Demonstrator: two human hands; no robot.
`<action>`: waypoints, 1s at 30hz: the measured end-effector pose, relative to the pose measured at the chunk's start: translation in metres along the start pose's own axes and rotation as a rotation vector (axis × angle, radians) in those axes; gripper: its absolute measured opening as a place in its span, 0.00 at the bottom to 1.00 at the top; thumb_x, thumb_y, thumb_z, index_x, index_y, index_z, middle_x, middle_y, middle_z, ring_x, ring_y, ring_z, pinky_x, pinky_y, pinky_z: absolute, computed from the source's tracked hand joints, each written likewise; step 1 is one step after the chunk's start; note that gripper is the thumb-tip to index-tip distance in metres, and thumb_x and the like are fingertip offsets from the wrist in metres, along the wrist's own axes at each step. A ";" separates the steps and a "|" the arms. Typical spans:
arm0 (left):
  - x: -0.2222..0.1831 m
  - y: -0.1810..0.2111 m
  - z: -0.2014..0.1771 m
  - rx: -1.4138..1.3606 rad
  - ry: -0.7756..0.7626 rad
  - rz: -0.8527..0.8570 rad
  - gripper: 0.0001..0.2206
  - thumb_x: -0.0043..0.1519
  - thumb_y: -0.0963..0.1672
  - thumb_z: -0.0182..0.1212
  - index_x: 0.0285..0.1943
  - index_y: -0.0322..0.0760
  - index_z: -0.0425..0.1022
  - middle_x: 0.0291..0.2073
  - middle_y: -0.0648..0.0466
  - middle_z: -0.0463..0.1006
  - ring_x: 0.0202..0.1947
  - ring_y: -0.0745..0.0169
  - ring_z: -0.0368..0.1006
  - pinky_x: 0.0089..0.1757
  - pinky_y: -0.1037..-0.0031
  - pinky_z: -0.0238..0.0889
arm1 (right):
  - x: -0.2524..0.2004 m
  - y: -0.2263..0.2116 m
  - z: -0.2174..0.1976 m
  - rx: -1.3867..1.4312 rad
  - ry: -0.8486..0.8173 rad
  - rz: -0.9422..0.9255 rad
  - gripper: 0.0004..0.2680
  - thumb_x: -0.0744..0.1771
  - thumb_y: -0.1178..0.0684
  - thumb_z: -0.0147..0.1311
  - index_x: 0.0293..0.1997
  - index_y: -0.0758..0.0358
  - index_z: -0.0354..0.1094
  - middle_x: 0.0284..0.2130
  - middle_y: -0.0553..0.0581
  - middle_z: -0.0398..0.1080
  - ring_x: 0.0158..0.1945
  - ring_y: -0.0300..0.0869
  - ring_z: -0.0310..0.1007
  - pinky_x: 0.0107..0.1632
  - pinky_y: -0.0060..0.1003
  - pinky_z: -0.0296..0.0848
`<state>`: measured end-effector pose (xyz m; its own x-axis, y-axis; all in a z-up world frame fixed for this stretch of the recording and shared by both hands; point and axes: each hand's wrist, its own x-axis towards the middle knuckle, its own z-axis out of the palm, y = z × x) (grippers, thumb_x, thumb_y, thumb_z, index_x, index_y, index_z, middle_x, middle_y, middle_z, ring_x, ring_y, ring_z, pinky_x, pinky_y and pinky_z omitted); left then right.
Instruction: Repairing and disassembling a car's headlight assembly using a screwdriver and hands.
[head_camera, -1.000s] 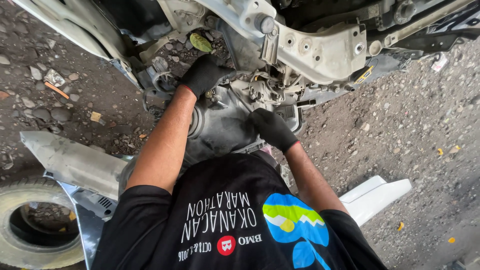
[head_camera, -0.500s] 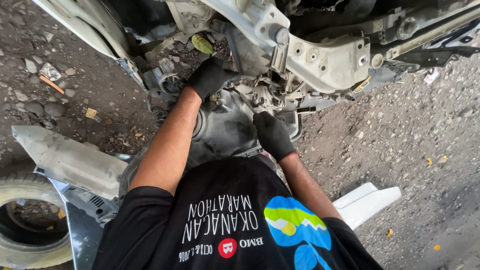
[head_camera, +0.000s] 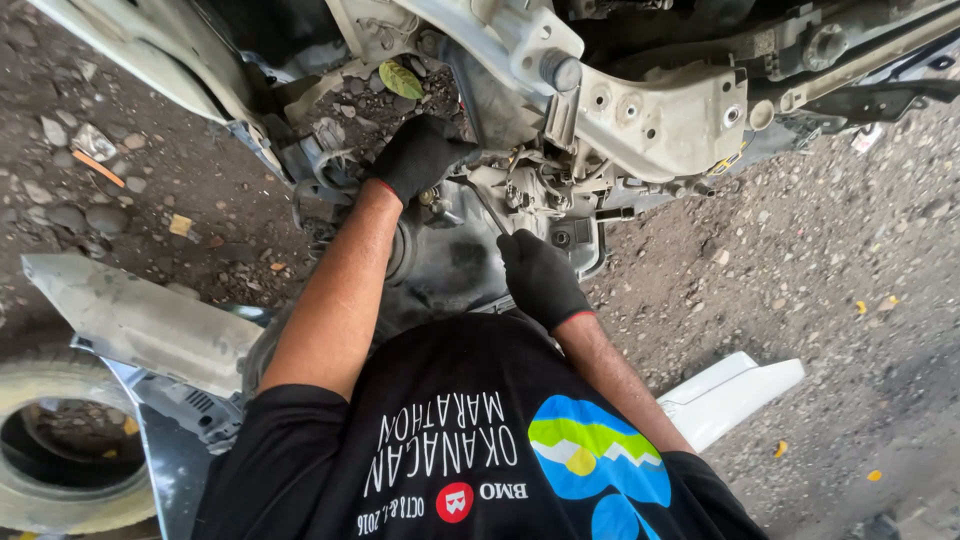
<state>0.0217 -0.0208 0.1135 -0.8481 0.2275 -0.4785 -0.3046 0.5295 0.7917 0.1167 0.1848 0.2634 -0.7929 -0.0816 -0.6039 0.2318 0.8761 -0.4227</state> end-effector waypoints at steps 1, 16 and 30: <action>0.001 -0.001 -0.002 0.008 -0.005 0.004 0.25 0.57 0.56 0.69 0.46 0.29 0.80 0.43 0.36 0.80 0.46 0.40 0.77 0.47 0.58 0.70 | 0.002 -0.001 0.000 0.008 0.005 0.003 0.14 0.71 0.42 0.47 0.37 0.62 0.70 0.29 0.68 0.74 0.38 0.66 0.74 0.40 0.57 0.71; 0.014 -0.022 0.015 0.124 0.047 0.213 0.21 0.60 0.56 0.67 0.37 0.34 0.82 0.34 0.38 0.81 0.39 0.37 0.76 0.42 0.54 0.69 | 0.015 0.028 0.031 0.252 -0.127 -0.033 0.15 0.74 0.45 0.41 0.39 0.66 0.71 0.32 0.66 0.76 0.37 0.59 0.77 0.41 0.50 0.73; 0.007 -0.011 0.008 0.044 -0.005 0.066 0.22 0.59 0.55 0.67 0.41 0.31 0.81 0.38 0.40 0.81 0.42 0.42 0.77 0.44 0.58 0.70 | 0.000 0.008 0.004 0.170 -0.038 0.052 0.16 0.71 0.40 0.43 0.37 0.62 0.70 0.30 0.62 0.77 0.38 0.58 0.78 0.40 0.51 0.74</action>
<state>0.0224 -0.0190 0.0980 -0.8635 0.2668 -0.4279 -0.2288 0.5490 0.8039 0.1212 0.1901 0.2569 -0.7565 -0.0591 -0.6513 0.3660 0.7871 -0.4965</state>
